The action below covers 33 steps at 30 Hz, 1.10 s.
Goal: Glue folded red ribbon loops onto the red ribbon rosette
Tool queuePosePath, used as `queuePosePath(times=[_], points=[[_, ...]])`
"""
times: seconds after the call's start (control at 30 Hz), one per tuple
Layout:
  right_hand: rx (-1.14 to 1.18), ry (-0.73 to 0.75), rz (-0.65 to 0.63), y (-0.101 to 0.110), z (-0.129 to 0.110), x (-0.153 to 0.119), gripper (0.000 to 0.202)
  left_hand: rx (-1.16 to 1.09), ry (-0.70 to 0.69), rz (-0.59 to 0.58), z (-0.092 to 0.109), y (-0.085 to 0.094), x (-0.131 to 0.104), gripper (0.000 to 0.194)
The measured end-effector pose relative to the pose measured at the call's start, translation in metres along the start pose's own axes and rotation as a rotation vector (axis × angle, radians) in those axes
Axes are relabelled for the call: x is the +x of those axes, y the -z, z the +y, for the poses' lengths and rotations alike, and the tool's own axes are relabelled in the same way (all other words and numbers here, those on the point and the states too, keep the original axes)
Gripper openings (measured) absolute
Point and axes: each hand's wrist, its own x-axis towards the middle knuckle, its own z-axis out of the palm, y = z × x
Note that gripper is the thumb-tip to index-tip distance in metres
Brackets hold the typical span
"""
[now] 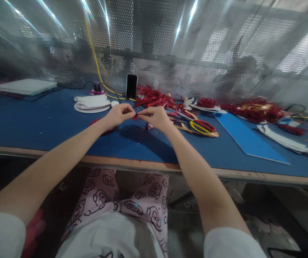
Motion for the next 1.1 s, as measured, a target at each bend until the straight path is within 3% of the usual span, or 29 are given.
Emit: queuePosePath(times=[0.5,1.1], points=[[-0.038,-0.048,-0.053,0.0028,-0.0011,0.0013,0.021,0.014,-0.025,-0.026,0.0000,0.0003,0.0000,0.010],[-0.034,-0.041,-0.046,0.0030,-0.0005,0.0014,0.025,0.081,-0.043,0.041,-0.0025,0.0026,0.0012,0.012]])
